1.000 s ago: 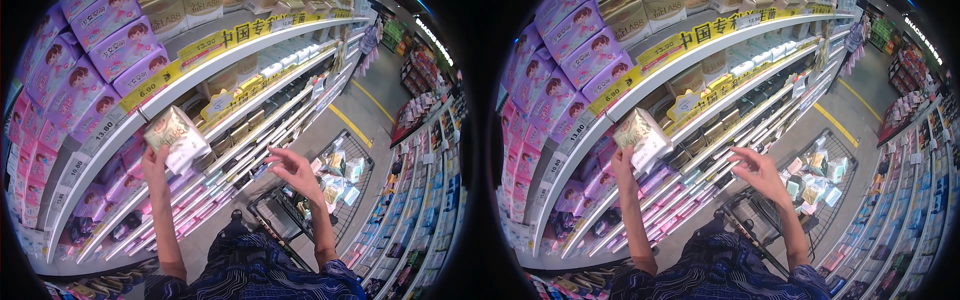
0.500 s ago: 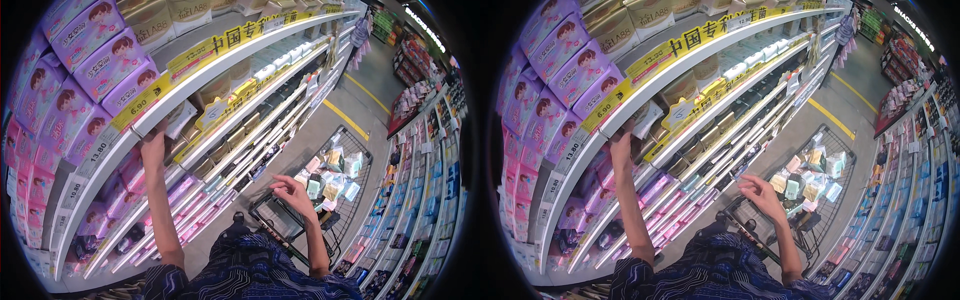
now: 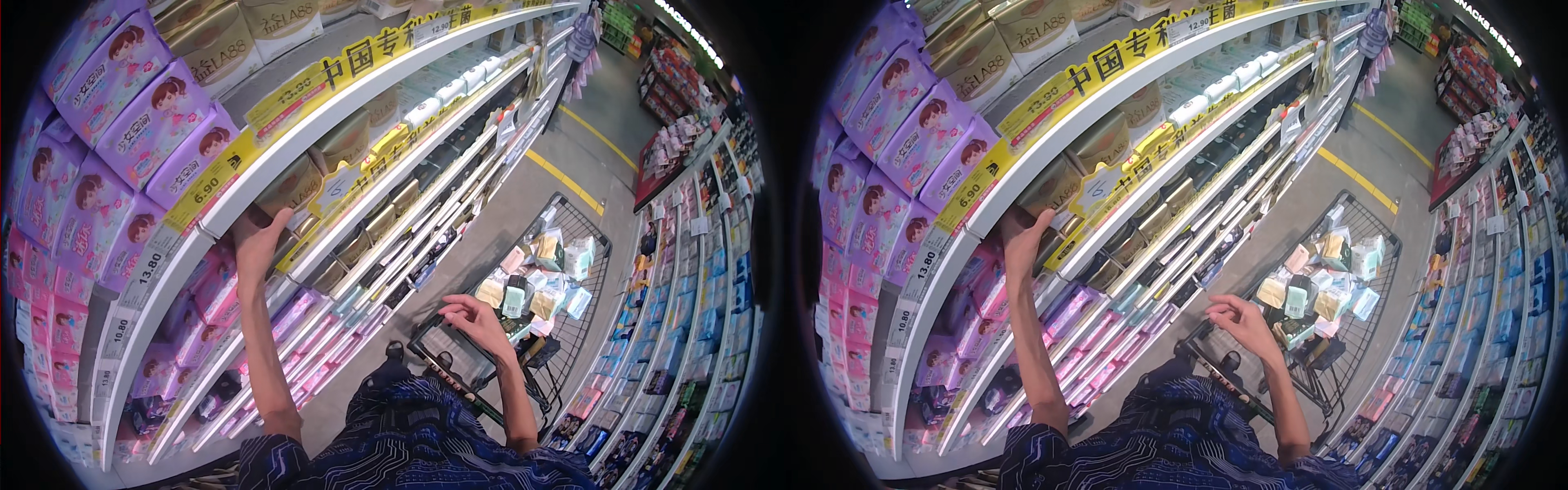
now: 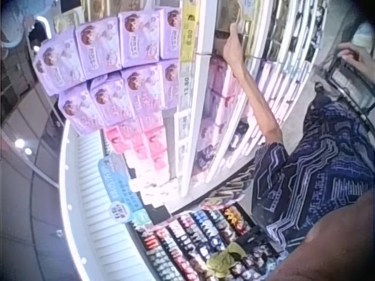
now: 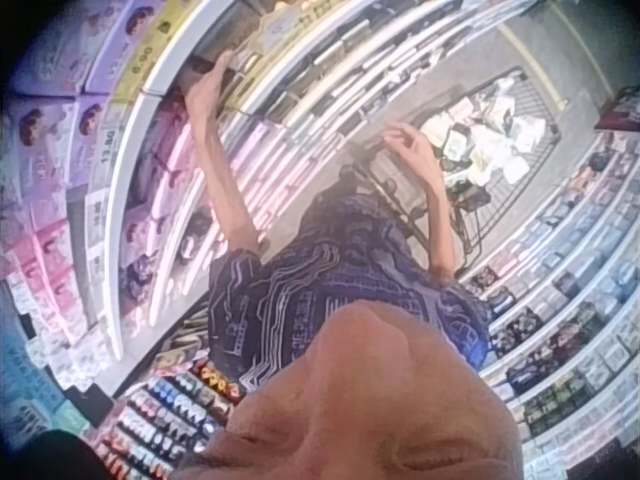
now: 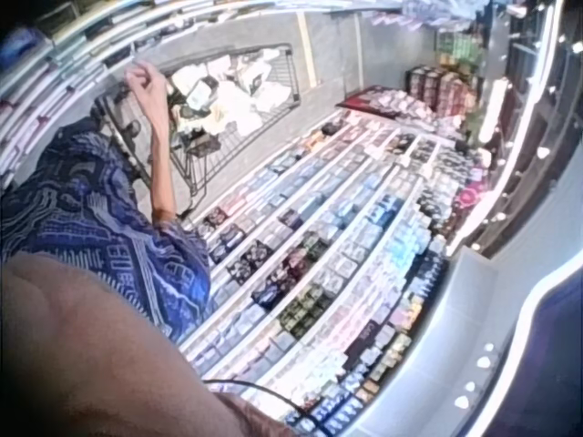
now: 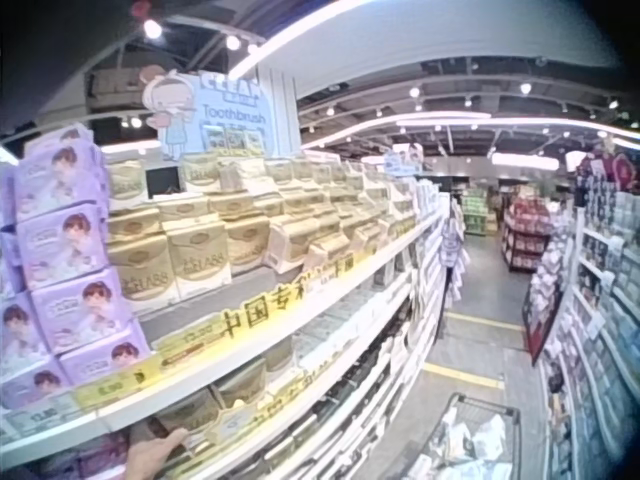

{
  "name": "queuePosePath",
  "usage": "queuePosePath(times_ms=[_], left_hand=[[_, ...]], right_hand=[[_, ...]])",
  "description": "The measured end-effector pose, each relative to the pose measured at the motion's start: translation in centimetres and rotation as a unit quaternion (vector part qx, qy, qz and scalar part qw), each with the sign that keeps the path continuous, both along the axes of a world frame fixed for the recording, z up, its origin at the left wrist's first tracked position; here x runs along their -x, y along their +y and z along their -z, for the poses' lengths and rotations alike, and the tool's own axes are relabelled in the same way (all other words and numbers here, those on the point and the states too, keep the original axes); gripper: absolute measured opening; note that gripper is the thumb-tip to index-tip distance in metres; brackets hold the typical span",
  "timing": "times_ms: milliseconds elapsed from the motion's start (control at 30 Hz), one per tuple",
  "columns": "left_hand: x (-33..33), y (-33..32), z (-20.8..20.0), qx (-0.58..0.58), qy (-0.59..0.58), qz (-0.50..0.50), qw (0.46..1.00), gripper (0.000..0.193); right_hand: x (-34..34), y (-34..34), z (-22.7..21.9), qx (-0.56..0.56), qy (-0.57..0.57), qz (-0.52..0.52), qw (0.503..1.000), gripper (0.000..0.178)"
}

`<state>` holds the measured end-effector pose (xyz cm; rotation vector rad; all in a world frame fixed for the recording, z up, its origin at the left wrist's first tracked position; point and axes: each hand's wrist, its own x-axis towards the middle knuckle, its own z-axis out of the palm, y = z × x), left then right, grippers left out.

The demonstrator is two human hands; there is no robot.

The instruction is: The person picks up several packaged boxes from a shopping cart and places them one at a time onto a supermarket shelf.

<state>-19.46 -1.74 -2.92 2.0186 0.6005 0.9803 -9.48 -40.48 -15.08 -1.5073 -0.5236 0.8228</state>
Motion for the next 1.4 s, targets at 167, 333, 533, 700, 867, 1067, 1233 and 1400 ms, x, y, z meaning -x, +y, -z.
queuePosePath(times_ms=[167,333,533,700,867,1067,1233,1400], left_hand=[[-0.1,-2.4,-1.8,0.056,-0.015,0.021,0.998,0.071],[0.2,-2.0,-1.8,0.055,-0.016,0.05,0.997,0.075],[-0.1,-0.9,-0.6,-0.024,0.009,0.035,0.999,0.079],[-0.5,-1.3,-1.4,0.021,0.008,0.038,0.999,0.078],[-1.6,-2.1,-1.6,0.117,0.013,0.052,0.992,0.072],[-1.9,-1.3,-0.3,0.185,-0.064,0.071,0.978,0.067],[-1.4,-1.3,-1.4,0.261,-0.109,0.148,0.948,0.072],[-0.5,0.2,-1.7,0.276,-0.128,0.128,0.944,0.077]], right_hand=[[0.0,-0.2,0.2,0.002,0.009,0.0,1.0,0.037],[0.1,-0.3,0.6,0.004,0.023,-0.014,1.0,0.036],[-1.5,0.7,0.1,-0.013,-0.025,-0.032,0.999,0.034],[-6.6,4.3,-3.6,-0.038,-0.173,-0.036,0.984,0.034],[-13.5,10.4,-10.7,-0.135,-0.235,-0.018,0.962,0.049],[-19.8,18.6,-16.3,-0.16,-0.225,-0.032,0.961,0.096],[-23.5,22.3,-16.3,-0.132,-0.363,-0.057,0.921,0.12],[-22.0,23.9,-14.9,-0.178,-0.428,-0.068,0.883,0.134]])
